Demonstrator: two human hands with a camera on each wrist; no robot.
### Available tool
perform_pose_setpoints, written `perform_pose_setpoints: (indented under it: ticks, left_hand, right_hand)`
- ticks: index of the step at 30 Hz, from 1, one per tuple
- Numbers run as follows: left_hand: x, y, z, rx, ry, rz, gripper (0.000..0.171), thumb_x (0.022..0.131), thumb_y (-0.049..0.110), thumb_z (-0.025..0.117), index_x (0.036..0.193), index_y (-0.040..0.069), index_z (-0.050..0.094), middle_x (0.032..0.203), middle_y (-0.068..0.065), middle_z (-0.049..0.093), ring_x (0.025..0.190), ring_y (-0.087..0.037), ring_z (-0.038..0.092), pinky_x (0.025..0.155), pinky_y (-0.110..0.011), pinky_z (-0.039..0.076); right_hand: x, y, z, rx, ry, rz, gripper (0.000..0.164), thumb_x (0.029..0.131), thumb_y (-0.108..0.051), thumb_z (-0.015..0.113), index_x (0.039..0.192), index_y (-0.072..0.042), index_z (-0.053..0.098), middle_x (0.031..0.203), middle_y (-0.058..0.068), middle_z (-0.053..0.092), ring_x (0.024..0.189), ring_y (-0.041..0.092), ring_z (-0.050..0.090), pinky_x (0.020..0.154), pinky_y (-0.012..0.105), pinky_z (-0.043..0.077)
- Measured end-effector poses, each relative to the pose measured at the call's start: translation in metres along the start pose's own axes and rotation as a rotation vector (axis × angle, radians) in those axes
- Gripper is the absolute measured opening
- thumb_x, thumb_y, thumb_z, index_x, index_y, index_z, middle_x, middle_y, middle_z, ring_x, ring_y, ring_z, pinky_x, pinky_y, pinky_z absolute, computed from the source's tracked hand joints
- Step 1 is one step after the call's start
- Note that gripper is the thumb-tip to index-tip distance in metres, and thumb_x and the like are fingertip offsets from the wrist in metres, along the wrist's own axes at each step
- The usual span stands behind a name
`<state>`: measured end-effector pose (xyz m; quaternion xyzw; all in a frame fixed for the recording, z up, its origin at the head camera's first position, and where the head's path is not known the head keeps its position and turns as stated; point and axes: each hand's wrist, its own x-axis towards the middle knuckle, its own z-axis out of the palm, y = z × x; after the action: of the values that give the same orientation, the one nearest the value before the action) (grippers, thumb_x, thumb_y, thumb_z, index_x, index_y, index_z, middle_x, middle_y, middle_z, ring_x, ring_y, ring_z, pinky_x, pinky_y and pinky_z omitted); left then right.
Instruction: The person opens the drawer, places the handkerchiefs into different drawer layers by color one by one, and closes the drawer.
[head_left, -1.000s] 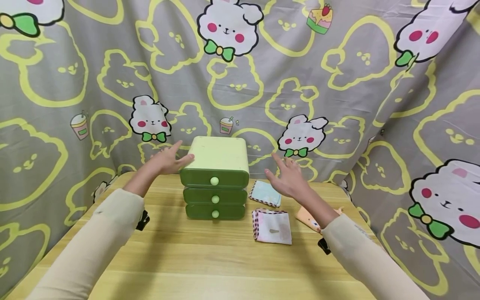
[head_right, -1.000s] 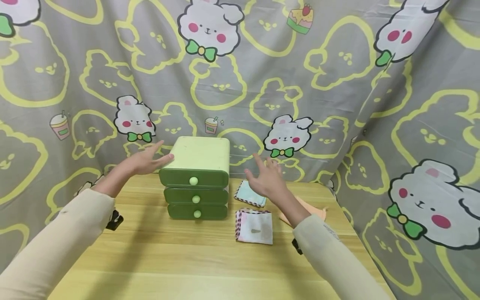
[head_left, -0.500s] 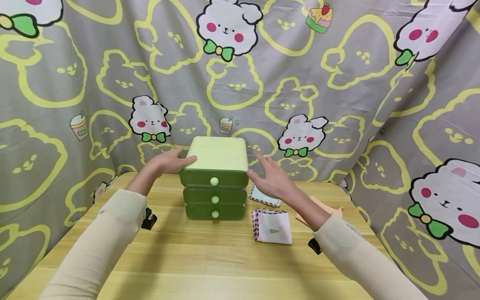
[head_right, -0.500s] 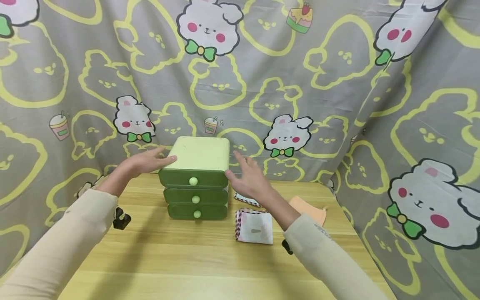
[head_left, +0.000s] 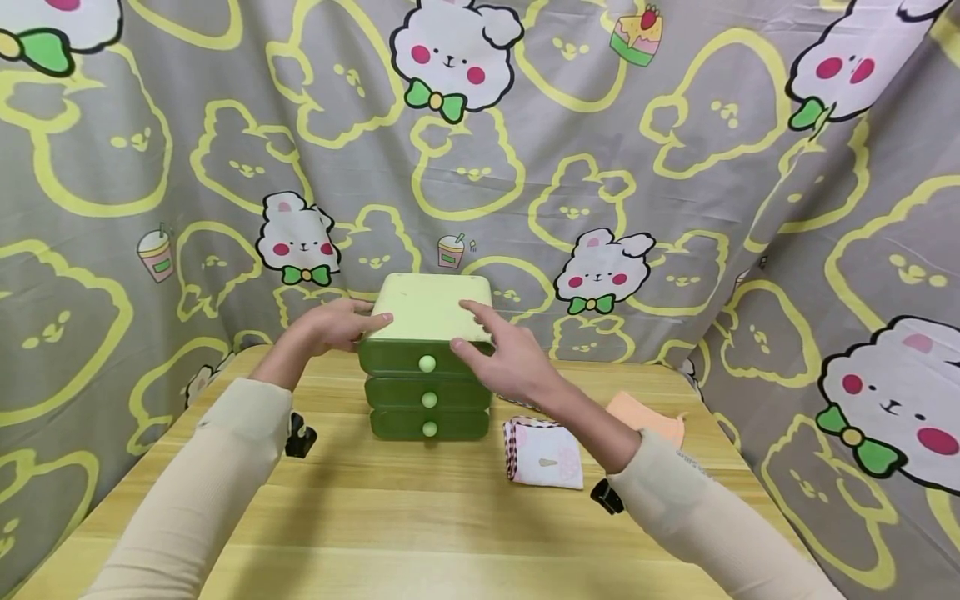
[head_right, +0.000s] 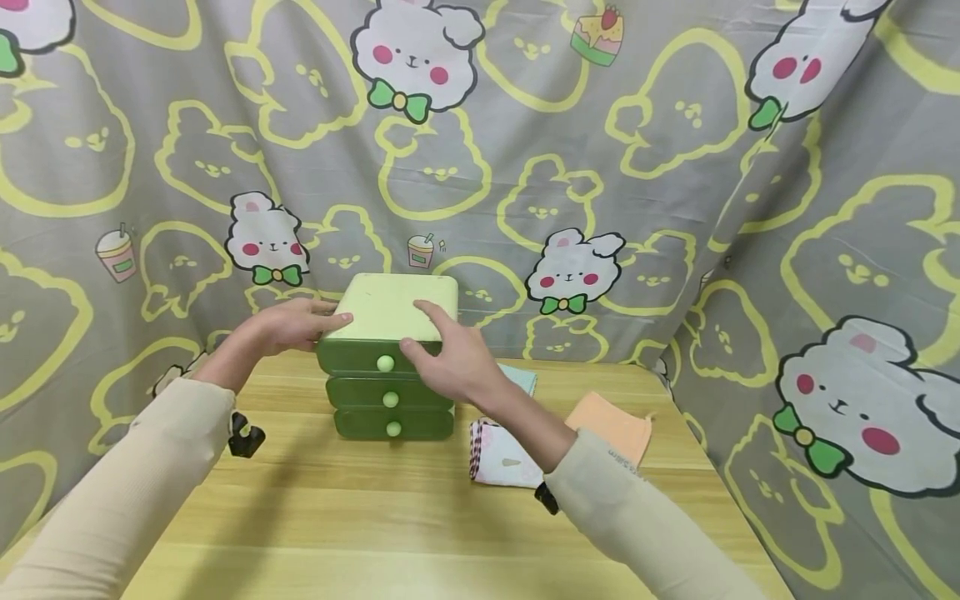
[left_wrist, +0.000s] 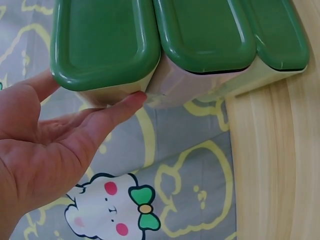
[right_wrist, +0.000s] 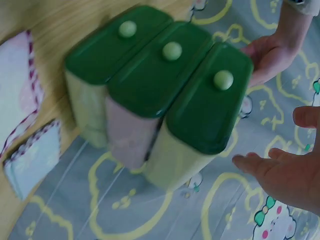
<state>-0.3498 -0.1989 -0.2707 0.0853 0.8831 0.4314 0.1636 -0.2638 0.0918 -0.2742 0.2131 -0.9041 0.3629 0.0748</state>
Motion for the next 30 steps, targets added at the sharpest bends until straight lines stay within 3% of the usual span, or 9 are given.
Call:
perform_pose_setpoints:
  ticks: [6, 11, 14, 18, 21, 25, 30]
  left_hand:
    - [-0.001, -0.001, -0.002, 0.007, 0.014, 0.006, 0.073, 0.106, 0.041, 0.052, 0.159, -0.003, 0.025, 0.131, -0.021, 0.061, 0.117, -0.026, 0.063, 0.107, -0.046, 0.051]
    - [-0.002, -0.002, -0.002, -0.002, 0.023, 0.004, 0.074, 0.106, 0.041, 0.053, 0.158, -0.003, 0.026, 0.135, -0.022, 0.059, 0.117, -0.025, 0.063, 0.107, -0.045, 0.052]
    - [-0.002, -0.002, -0.002, -0.003, 0.024, 0.007, 0.073, 0.106, 0.041, 0.053, 0.158, -0.003, 0.026, 0.138, -0.023, 0.057, 0.120, -0.026, 0.062, 0.107, -0.045, 0.051]
    - [-0.002, -0.003, -0.001, 0.001, 0.032, 0.006, 0.073, 0.106, 0.041, 0.054, 0.158, -0.003, 0.028, 0.137, -0.023, 0.059, 0.118, -0.026, 0.063, 0.106, -0.045, 0.052]
    - [-0.002, -0.003, -0.001, 0.002, 0.041, 0.003, 0.073, 0.105, 0.041, 0.054, 0.157, -0.003, 0.029, 0.133, -0.022, 0.061, 0.114, -0.024, 0.064, 0.105, -0.044, 0.053]
    - [-0.001, -0.004, -0.001, -0.004, 0.044, 0.001, 0.074, 0.105, 0.042, 0.055, 0.157, -0.004, 0.028, 0.132, -0.022, 0.061, 0.114, -0.024, 0.064, 0.105, -0.045, 0.053]
    - [-0.001, -0.003, -0.001, -0.010, 0.044, -0.001, 0.075, 0.105, 0.042, 0.055, 0.158, -0.004, 0.027, 0.137, -0.024, 0.057, 0.121, -0.028, 0.062, 0.106, -0.045, 0.052]
  right_hand:
    - [-0.001, -0.011, 0.013, 0.091, -0.056, -0.044, 0.049, 0.100, -0.044, 0.059, 0.144, -0.022, 0.057, 0.137, 0.007, 0.065, 0.125, 0.025, 0.063, 0.106, 0.046, 0.051]
    - [0.001, -0.011, 0.023, 0.121, -0.153, 0.013, 0.040, 0.101, -0.045, 0.059, 0.129, -0.018, 0.069, 0.123, -0.003, 0.072, 0.119, 0.018, 0.065, 0.101, 0.041, 0.054]
    - [0.004, -0.007, 0.030, 0.143, -0.193, 0.070, 0.038, 0.101, -0.046, 0.058, 0.122, -0.018, 0.073, 0.114, 0.003, 0.075, 0.109, 0.021, 0.068, 0.092, 0.040, 0.056]
    - [0.009, 0.001, 0.041, 0.298, -0.280, 0.170, 0.043, 0.103, -0.039, 0.059, 0.121, -0.002, 0.071, 0.112, 0.019, 0.072, 0.103, 0.030, 0.070, 0.088, 0.036, 0.059]
    - [0.013, 0.008, 0.050, 0.459, -0.336, 0.252, 0.049, 0.104, -0.034, 0.059, 0.127, 0.009, 0.063, 0.121, 0.026, 0.068, 0.113, 0.036, 0.067, 0.093, 0.034, 0.060]
    - [0.018, 0.013, 0.059, 0.597, -0.358, 0.332, 0.055, 0.104, -0.032, 0.059, 0.137, 0.011, 0.054, 0.129, 0.027, 0.064, 0.122, 0.038, 0.063, 0.097, 0.035, 0.058]
    - [0.025, 0.017, 0.067, 0.709, -0.350, 0.399, 0.058, 0.102, -0.033, 0.061, 0.140, 0.010, 0.051, 0.132, 0.026, 0.063, 0.124, 0.037, 0.063, 0.098, 0.037, 0.058]
